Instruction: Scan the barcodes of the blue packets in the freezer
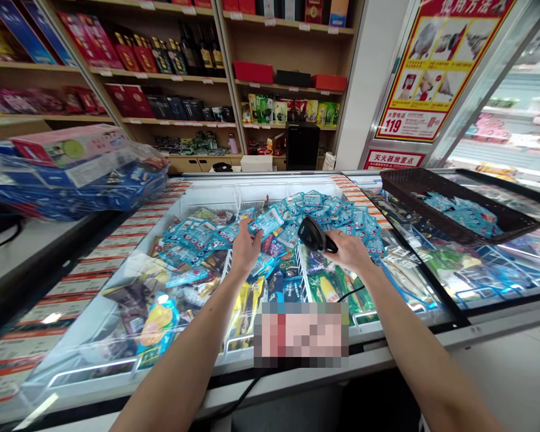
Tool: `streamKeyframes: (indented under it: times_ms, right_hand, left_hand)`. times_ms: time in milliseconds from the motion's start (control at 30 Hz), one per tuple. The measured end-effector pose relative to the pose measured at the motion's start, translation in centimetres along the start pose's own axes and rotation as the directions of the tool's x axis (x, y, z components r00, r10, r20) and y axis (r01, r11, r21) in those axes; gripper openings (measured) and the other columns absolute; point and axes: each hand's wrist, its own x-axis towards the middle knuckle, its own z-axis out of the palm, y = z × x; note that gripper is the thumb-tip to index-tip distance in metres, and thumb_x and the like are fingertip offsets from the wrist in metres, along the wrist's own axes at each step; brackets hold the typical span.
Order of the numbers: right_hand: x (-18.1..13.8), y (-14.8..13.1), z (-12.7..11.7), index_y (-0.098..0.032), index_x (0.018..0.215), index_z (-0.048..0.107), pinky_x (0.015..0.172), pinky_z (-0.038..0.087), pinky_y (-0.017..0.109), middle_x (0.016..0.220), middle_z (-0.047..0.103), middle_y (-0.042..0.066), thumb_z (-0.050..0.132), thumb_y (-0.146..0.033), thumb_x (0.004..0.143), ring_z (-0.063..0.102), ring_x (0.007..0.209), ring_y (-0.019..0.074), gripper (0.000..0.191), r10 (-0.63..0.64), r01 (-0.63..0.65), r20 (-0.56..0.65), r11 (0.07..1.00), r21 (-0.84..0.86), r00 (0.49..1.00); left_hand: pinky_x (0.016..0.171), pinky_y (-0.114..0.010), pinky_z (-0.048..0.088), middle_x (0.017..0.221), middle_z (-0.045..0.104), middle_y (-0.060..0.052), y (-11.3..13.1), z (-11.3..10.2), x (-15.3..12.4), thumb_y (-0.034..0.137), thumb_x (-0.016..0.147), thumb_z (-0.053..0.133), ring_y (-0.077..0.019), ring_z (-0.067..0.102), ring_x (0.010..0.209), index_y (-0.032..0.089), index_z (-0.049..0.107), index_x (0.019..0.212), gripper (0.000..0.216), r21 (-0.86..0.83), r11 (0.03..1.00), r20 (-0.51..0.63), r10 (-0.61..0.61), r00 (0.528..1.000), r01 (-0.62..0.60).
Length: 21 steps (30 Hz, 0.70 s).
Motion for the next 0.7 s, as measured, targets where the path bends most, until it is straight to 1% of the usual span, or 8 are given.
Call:
streamKeyframes:
  times_ms: [100,200,333,700]
  right_hand:
    - [-0.1,0.0,0.0,-0.022,0.115,0.052,0.063,0.041,0.027,0.104,0.065,0.006,0.055,-0.037,0.078,0.062,0.086,0.0213,0.040,-0.020,0.021,-0.013,1.000,0.013,1.000]
    - [-0.1,-0.1,-0.1,-0.021,0.117,0.052,0.063,0.041,0.026,0.105,0.065,0.006,0.054,-0.038,0.079,0.062,0.083,0.0203,0.041,-0.058,0.058,-0.007,0.998,0.020,0.998]
    - [-0.1,-0.4,-0.4,-0.021,0.116,0.052,0.063,0.041,0.026,0.102,0.065,0.005,0.056,-0.038,0.079,0.062,0.083,0.0200,0.041,-0.099,0.099,-0.003,0.995,0.020,0.995]
    - [0.0,-0.8,-0.4,-0.021,0.113,0.052,0.061,0.041,0.026,0.101,0.065,0.005,0.055,-0.040,0.080,0.063,0.080,0.0194,0.038,-0.123,0.124,-0.014,0.991,0.051,0.992]
  left_hand:
    - [0.060,-0.028,0.044,0.073,0.056,-0.001,-0.4,0.3,0.1,0.041,0.085,0.045,-0.0154,0.057,0.062,0.017,0.037,0.120,0.043,-0.086,0.996,0.054,0.015,0.998,-0.010]
    - [0.063,-0.028,0.045,0.077,0.057,-0.002,-0.8,0.5,0.2,0.041,0.085,0.045,-0.0151,0.057,0.065,0.018,0.036,0.120,0.043,-0.113,0.993,0.081,0.034,0.996,-0.025]
    - [0.061,-0.028,0.044,0.072,0.054,0.000,-0.8,0.5,0.2,0.042,0.085,0.045,-0.0146,0.056,0.062,0.018,0.036,0.120,0.044,-0.097,0.995,0.108,0.046,0.993,-0.036]
    - [0.057,-0.026,0.038,0.059,0.044,0.005,0.7,-0.1,-0.1,0.037,0.084,0.046,-0.0135,0.049,0.054,0.017,0.040,0.119,0.041,-0.026,0.996,0.136,0.090,0.987,-0.087]
